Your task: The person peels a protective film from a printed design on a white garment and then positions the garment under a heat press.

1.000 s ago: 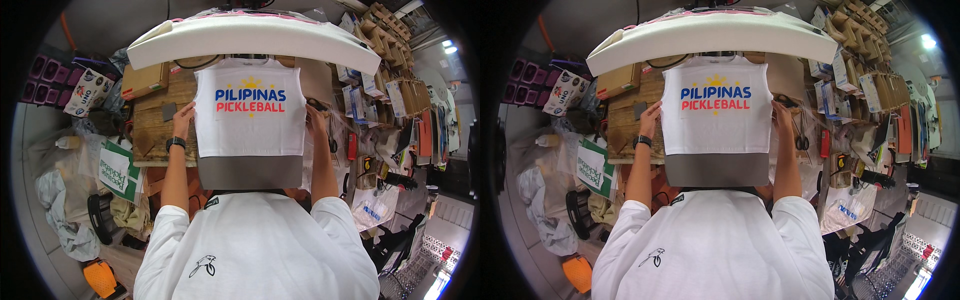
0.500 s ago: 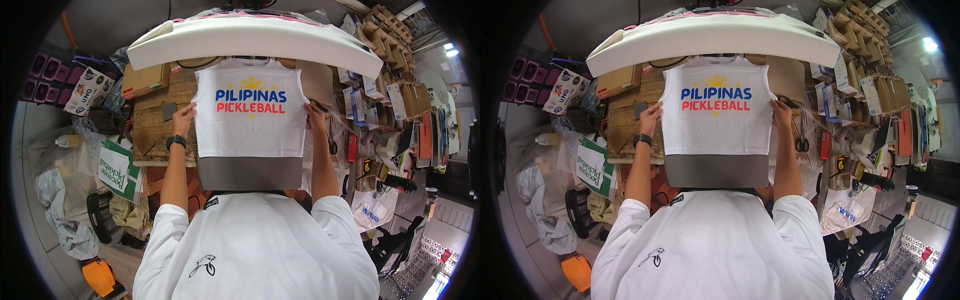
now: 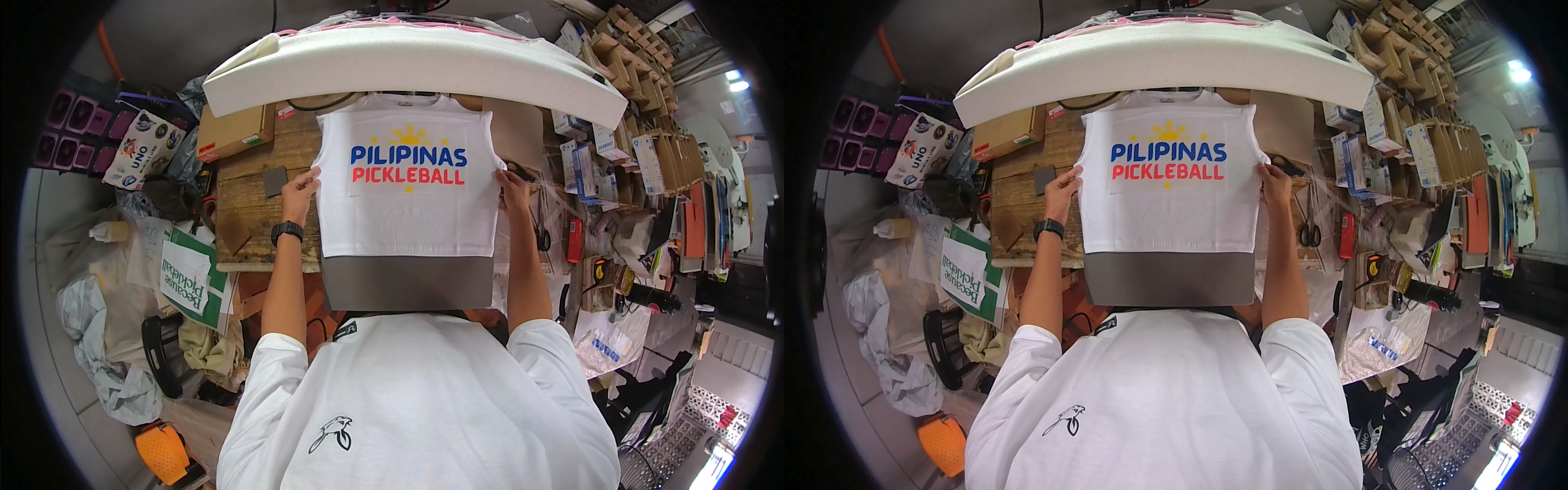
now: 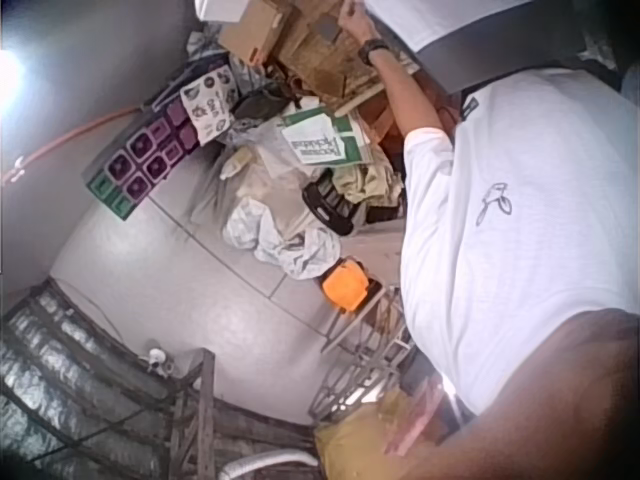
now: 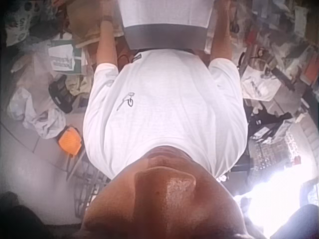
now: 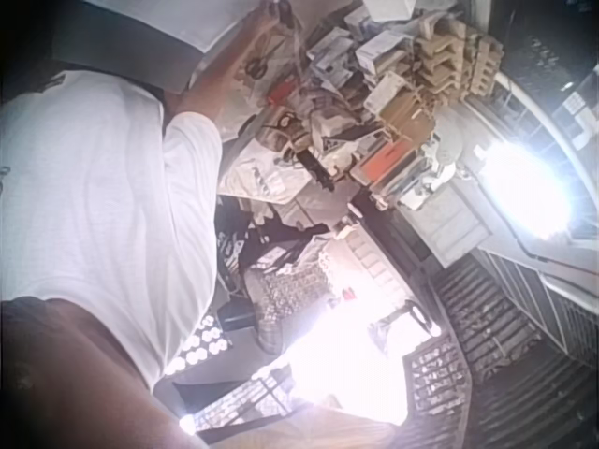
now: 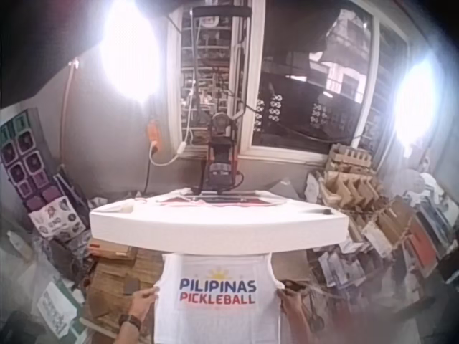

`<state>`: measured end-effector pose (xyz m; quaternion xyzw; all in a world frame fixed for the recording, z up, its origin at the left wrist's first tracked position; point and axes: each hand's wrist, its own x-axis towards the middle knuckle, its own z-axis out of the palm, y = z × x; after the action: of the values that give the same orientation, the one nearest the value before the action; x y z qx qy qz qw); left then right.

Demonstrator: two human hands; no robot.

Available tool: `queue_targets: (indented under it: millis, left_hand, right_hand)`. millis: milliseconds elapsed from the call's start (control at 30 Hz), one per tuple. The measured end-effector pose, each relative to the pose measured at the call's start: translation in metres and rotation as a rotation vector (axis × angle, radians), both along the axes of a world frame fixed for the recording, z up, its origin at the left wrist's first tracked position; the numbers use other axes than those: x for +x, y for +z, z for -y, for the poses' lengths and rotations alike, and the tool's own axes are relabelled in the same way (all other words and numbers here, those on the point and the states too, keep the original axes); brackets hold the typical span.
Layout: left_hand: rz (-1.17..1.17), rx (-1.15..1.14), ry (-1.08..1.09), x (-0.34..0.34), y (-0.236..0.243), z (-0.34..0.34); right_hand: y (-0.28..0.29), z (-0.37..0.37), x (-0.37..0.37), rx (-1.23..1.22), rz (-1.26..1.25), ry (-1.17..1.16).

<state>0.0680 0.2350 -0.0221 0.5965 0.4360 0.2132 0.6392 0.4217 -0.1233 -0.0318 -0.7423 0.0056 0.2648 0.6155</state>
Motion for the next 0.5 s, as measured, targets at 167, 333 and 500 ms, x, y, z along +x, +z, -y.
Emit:
queue_targets:
  millis: [167, 333, 500]
  left_hand:
    - [0.023, 0.020, -0.013, 0.000, -0.006, -0.003]
    - [-0.010, -0.015, -0.018, -0.003, -0.008, -0.002]
    - [0.002, -0.032, -0.046, -0.009, 0.003, 0.013]
  right_hand:
    - [-0.014, 0.000, 0.004, -0.004, 0.045, -0.046]
    - [-0.005, 0.000, -0.001, -0.099, 0.043, -0.028]
    - [0.005, 0.010, -0.021, -0.063, 0.135, 0.102]
